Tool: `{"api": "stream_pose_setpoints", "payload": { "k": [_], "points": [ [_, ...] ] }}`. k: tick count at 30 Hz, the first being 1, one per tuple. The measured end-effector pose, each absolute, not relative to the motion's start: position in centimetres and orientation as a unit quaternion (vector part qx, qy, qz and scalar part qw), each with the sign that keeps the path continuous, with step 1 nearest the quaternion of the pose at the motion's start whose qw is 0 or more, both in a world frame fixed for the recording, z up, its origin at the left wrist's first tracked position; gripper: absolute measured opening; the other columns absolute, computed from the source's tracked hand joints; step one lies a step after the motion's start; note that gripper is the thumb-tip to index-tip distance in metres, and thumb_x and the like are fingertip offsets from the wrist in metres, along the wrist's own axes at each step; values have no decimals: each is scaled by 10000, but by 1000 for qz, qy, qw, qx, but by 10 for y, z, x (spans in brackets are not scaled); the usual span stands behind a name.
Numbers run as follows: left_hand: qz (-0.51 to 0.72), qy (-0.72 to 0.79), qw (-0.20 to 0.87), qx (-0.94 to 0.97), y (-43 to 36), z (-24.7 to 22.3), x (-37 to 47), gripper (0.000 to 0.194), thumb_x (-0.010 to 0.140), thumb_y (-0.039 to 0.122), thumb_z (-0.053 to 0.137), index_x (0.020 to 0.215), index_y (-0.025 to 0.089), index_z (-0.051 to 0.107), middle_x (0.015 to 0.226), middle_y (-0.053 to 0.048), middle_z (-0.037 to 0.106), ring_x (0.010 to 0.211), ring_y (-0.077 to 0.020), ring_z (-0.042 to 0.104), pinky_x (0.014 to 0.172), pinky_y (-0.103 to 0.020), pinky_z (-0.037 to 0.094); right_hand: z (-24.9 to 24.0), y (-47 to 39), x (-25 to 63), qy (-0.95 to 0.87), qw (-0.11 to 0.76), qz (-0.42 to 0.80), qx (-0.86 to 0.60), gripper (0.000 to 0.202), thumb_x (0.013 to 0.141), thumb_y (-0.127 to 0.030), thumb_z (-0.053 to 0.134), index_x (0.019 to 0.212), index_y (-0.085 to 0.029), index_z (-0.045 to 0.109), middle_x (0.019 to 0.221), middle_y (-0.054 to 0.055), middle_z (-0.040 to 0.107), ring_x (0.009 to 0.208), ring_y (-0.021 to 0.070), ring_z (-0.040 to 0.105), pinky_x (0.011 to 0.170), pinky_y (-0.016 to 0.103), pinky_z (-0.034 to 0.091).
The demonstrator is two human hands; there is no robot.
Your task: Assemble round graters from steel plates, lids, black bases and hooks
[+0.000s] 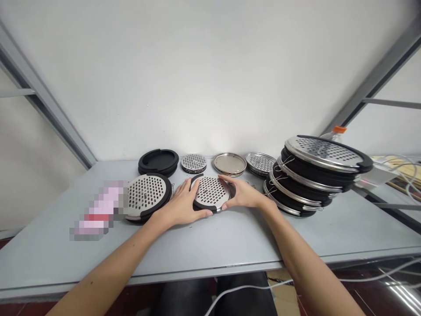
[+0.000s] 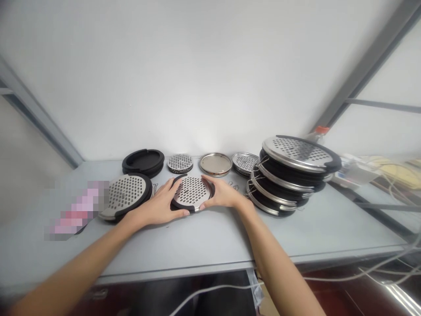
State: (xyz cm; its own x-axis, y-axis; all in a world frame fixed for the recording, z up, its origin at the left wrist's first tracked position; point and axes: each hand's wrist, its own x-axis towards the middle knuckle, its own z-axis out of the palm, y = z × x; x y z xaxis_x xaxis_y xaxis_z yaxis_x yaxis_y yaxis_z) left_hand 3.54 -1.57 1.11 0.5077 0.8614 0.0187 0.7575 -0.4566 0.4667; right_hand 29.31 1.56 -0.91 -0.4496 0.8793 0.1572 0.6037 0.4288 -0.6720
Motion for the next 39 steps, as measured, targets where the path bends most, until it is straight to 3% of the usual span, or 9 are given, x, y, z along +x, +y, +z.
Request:
{"api": "stream_pose_setpoints", "payload": {
  "k": [5, 10, 21, 31, 34, 39],
  "points": [
    [119, 492, 196, 840, -15, 9, 36, 1028, 700, 691, 590, 1492, 259, 98, 1522, -141, 174, 1404, -418, 96, 1110, -590, 111, -12, 20, 295, -803, 255, 297, -449, 1127, 436, -499, 859, 1404, -156, 395, 1411, 162, 457, 1284, 323, 450, 1106, 467, 322],
    [155, 485, 201, 837, -14, 5, 36, 1023, 675, 664, 643, 1485, 286, 145, 1493, -128, 236, 1394, -409, 153, 1115, -583, 107, -18, 22, 297, -801, 271, 314, -432, 1112, 441, -468, 868, 1406, -179, 396, 1421, 153, 446, 1295, 329, 436, 1116, 487, 300],
    [148, 500, 197, 830, -16, 8, 39, 1037, 651, 663, 660, 1486, 287, 173, 1444, -127, 283, 1347, -446, 216, 1078, -592, 205, -17, 20, 293, -788, 278, 334, -435, 1124, 426, -450, 876, 1404, -166, 398, 1422, 148, 446, 1300, 322, 432, 1132, 474, 281],
    [139, 491, 200, 836, -16, 9, 38, 1005, 667, 655, 645, 1480, 272, 196, 1433, -140, 297, 1343, -415, 250, 1079, -558, 241, -15, 17, 290, -790, 269, 334, -437, 1139, 447, -458, 867, 1425, -176, 356, 1439, 158, 418, 1308, 321, 421, 1129, 476, 285],
    [134, 491, 192, 839, -17, 8, 37, 1011, 681, 692, 605, 1483, 243, 183, 1477, -159, 243, 1381, -431, 164, 1100, -575, 171, -13, 16, 291, -801, 255, 320, -436, 1124, 476, -477, 851, 1432, -175, 342, 1447, 163, 405, 1313, 323, 414, 1128, 485, 284],
    [112, 481, 185, 849, -15, -1, 34, 1023, 723, 756, 505, 1495, 213, 109, 1565, -169, 16, 1407, -401, -103, 1105, -603, 46, -12, 14, 290, -812, 247, 295, -438, 1083, 508, -511, 830, 1421, -160, 363, 1447, 164, 405, 1324, 329, 397, 1133, 490, 273]
  ]
}}
